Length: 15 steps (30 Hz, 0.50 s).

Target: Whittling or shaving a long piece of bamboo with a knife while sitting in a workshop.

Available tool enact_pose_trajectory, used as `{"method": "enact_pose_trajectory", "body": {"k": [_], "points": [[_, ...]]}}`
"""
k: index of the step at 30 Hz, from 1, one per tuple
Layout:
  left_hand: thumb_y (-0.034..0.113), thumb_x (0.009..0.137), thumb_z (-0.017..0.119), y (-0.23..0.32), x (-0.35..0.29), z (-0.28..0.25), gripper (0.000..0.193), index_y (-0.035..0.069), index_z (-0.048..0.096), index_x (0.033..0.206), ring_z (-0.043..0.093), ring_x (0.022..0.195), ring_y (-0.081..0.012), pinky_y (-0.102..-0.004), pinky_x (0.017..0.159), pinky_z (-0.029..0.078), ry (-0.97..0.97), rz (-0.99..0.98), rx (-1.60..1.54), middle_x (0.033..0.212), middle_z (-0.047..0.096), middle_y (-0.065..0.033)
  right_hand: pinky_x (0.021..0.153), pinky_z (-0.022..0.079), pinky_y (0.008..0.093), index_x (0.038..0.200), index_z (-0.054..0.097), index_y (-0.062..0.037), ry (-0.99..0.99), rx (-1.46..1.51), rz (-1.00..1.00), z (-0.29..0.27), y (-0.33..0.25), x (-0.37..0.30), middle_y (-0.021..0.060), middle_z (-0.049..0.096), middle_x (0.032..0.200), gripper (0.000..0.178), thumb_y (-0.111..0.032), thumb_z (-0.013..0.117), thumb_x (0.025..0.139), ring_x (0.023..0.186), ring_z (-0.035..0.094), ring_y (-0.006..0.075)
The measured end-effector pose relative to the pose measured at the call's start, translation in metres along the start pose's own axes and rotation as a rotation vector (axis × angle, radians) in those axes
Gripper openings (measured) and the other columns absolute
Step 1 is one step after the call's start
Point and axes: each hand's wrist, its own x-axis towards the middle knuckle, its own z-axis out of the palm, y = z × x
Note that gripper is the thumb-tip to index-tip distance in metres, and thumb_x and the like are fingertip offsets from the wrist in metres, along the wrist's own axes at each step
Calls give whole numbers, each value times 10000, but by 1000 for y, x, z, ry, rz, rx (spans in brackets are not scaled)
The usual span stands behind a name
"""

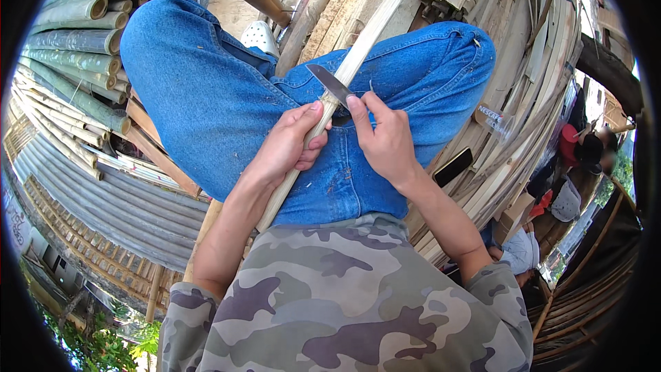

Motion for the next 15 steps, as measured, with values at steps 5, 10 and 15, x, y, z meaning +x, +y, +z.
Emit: {"method": "enact_pose_trajectory", "body": {"k": [5,10,15], "points": [[364,1063,403,2,-2,1,327,95,514,914,254,401,-19,-195,341,189,6,0,-9,587,398,48,443,383,437,754,546,-19,-32,8,228,-20,-3,31,217,518,536,368,-286,550,1006,520,585,409],[320,1061,389,2,-2,0,308,71,528,945,265,408,-25,-196,347,202,10,3,-23,604,416,37,471,405,447,760,556,-24,2,16,181,-16,4,25,221,537,562,369,-298,546,1007,576,598,430],[300,1057,375,0,-2,-1,309,46,551,1036,281,427,-29,-195,364,214,-41,36,-93,632,434,21,478,399,453,770,553,-13,-63,14,55,-5,-1,3,225,516,556,364,-296,558,1000,564,585,429]]}}
